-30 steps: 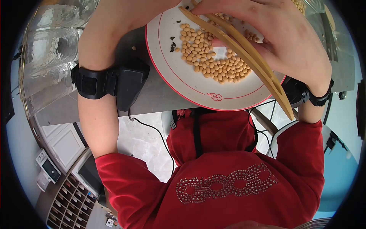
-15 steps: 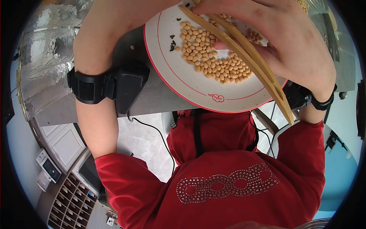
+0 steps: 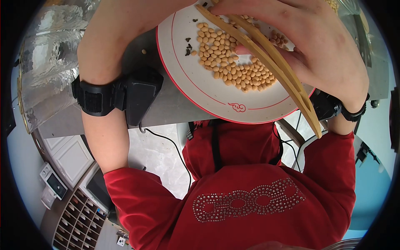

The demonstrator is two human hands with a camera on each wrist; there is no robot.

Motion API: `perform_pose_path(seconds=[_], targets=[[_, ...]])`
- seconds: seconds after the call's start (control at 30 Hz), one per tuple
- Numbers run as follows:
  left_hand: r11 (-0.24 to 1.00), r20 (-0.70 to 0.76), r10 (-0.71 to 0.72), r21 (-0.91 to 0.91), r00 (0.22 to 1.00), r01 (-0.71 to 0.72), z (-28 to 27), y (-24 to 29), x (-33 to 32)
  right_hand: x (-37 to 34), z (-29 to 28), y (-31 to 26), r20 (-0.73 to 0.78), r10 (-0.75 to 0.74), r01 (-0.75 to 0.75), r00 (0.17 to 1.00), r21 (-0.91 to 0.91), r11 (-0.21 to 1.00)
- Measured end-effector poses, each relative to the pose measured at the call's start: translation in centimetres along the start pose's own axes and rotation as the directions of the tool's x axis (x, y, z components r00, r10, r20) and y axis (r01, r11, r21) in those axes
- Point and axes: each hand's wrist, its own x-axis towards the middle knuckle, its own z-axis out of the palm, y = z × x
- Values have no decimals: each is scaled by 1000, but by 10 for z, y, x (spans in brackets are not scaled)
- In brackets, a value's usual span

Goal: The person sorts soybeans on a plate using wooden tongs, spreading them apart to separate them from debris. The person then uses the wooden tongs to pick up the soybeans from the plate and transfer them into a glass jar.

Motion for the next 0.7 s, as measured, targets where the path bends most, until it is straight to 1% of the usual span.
perform_pose_path(seconds=[0.03,0.07,0.13,0.17,0.23,0.27,0.33,0.37,0.43,0.57,0.63,0.7], targets=[[1000,-2,-10,28,1000,10,0,1,0,0,-2,-1,16,37,-37,999,50,998],[1000,-2,-10,28,1000,10,0,2,0,-1,0,1,15,37,-38,999,49,998],[998,-2,-13,58,1000,13,-1,2,0,-4,7,6,58,101,-106,993,96,990],[998,-1,-13,57,1000,13,-1,2,0,-4,7,6,58,102,-107,993,97,990],[999,11,-8,-32,1000,9,-1,1,0,-2,7,3,-6,14,-14,1000,-3,1000],[999,12,-8,-32,1000,9,-1,0,0,-2,7,3,-5,15,-15,1000,-3,1000],[996,-4,62,-60,998,-62,-2,-1,-2,-1,6,2,1,15,-15,1000,-17,1000],[996,-4,63,-59,998,-63,0,-1,-2,-1,6,2,3,14,-14,1000,-24,1000],[1000,-28,13,-25,1000,-13,3,-1,-1,-1,5,1,9,14,-13,1000,-37,999],[999,13,-11,-37,1000,11,-2,2,-1,-1,4,0,2,10,-10,1000,-27,1000],[999,4,-6,34,1000,6,-2,1,-1,3,-3,-4,31,66,-69,997,73,995],[999,2,-2,47,1000,2,-2,1,-1,2,-1,-3,20,57,-58,998,74,996]])
